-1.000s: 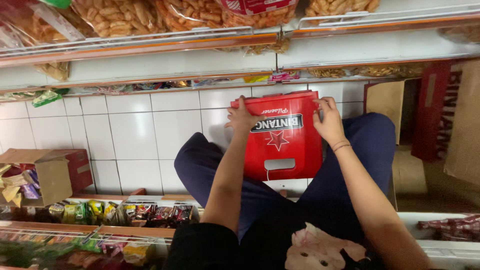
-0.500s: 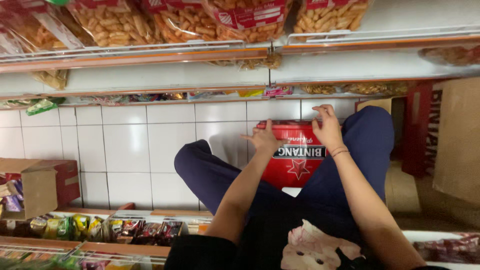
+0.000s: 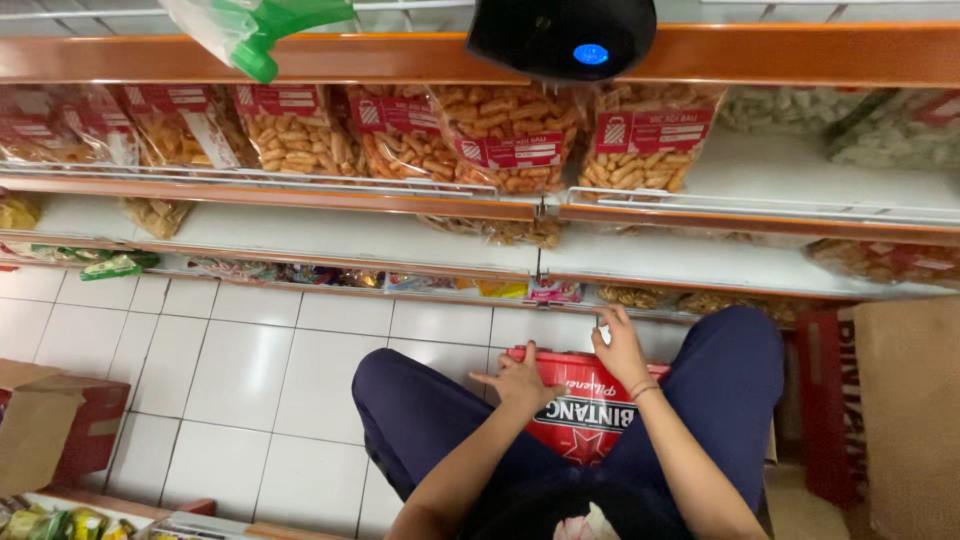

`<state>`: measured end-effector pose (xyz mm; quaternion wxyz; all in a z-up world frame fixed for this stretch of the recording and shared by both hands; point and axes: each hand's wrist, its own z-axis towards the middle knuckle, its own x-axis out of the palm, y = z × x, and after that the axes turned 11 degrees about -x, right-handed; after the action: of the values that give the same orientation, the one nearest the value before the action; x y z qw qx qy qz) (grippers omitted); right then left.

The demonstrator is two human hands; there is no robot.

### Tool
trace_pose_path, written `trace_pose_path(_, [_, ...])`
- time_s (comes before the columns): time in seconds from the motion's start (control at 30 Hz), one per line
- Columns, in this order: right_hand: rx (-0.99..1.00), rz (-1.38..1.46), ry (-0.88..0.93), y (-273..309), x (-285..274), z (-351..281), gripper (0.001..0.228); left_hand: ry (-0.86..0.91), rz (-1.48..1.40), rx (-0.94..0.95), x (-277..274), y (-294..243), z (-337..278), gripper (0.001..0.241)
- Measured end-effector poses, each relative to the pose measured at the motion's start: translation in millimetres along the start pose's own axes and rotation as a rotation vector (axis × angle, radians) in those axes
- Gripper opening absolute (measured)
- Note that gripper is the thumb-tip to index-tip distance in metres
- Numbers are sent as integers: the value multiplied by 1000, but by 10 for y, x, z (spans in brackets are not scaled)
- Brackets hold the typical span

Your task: The person handles snack packages on a shelf, uses a handheld scanner to scan an item, wipes the scanner with a cloth, and then cleans the shelf using a spray bottle and the cloth.

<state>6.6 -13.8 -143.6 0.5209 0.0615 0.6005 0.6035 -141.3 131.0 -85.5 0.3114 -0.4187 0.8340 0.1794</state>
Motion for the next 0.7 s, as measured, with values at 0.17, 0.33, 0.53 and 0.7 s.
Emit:
trace_pose_path(0.17, [-13, 57, -87, 121, -83, 100, 41, 16, -66, 12, 0, 53, 20, 119])
trace_pose_path(0.33, [-64, 104, -184, 472, -216, 148, 37, -140, -243, 98, -529, 25, -200, 105])
trace_pose_path(0.53, [-153, 71, -311, 1132, -593, 485, 28, -1263, -891, 766, -2079, -89, -983, 80])
trace_pose_path(0.7, [-353, -30, -446, 1816, -1028, 899, 28, -1681, -885, 1002, -3119, -241, -1672, 85])
